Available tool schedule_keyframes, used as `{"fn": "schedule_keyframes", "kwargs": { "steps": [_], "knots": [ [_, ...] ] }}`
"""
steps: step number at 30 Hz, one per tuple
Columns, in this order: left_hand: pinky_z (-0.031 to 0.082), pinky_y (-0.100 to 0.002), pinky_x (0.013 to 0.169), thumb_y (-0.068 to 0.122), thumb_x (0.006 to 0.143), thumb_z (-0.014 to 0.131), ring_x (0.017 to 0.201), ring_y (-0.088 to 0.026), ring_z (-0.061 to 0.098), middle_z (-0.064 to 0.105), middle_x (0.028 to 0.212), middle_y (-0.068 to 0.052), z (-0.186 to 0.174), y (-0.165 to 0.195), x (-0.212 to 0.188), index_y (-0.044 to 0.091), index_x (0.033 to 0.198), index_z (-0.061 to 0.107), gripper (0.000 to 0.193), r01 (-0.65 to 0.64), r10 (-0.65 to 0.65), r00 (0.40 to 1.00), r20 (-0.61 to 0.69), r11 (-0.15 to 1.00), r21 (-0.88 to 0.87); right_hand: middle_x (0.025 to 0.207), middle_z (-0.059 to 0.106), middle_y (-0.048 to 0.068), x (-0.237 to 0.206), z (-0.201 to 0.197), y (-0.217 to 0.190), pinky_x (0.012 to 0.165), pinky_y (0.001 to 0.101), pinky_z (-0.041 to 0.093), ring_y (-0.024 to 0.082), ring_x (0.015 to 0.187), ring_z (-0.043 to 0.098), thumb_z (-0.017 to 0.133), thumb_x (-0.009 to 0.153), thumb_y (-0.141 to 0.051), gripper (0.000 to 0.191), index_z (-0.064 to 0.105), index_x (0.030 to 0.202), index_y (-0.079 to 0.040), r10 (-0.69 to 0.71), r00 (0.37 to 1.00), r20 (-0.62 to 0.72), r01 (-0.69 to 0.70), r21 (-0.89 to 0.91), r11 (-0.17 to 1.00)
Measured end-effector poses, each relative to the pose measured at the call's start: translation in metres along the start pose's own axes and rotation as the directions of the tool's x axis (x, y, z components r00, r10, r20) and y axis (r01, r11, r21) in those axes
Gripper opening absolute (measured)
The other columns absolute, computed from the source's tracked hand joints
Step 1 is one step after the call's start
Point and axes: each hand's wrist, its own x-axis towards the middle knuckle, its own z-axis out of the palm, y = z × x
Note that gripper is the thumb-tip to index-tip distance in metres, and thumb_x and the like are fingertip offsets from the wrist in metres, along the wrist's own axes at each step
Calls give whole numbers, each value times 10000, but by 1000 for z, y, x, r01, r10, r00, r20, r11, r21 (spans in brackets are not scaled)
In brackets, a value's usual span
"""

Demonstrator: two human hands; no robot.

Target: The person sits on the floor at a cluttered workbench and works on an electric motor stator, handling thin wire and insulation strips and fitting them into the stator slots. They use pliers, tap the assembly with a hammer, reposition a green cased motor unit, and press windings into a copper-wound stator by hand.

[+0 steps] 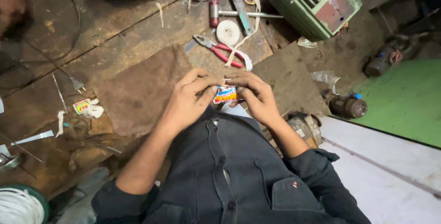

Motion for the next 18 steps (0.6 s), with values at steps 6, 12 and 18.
{"fn": "schedule_keyframes", "kwargs": {
  "steps": [6, 12, 18],
  "knots": [
    [617, -246, 695, 171, 1003, 633, 904, -89, 718, 733, 1076, -40, 73, -51, 73, 61, 1255, 673, 278, 450, -367, 892, 263, 776, -441, 1447, 558, 150, 21, -74, 24, 1013, 362, 574, 264, 1330, 584, 562, 920, 13, 454, 613, 1371, 1, 2, 999, 47, 1, -69, 998],
    [532, -281, 631, 64, 951, 666, 704, -108, 671, 737, 854, -77, 115, -93, 159, 96, 1162, 735, 224, 292, -294, 936, -195, 956, -38, 1442, 503, 157, 34, -142, 36, 937, 342, 578, 241, 1242, 637, 664, 964, -51, 532, 476, 1461, -32, -45, 992, -115, -3, -387, 922],
    [510, -286, 584, 61, 942, 644, 647, -118, 661, 722, 783, -73, 123, -125, 290, 72, 1078, 718, 155, 143, -127, 836, -534, 990, -11, 1339, 626, 114, 34, -216, 40, 876, 305, 581, 189, 1097, 705, 641, 1016, -75, 387, 553, 1388, -12, 2, 957, -289, -106, -345, 933]
  ]
}}
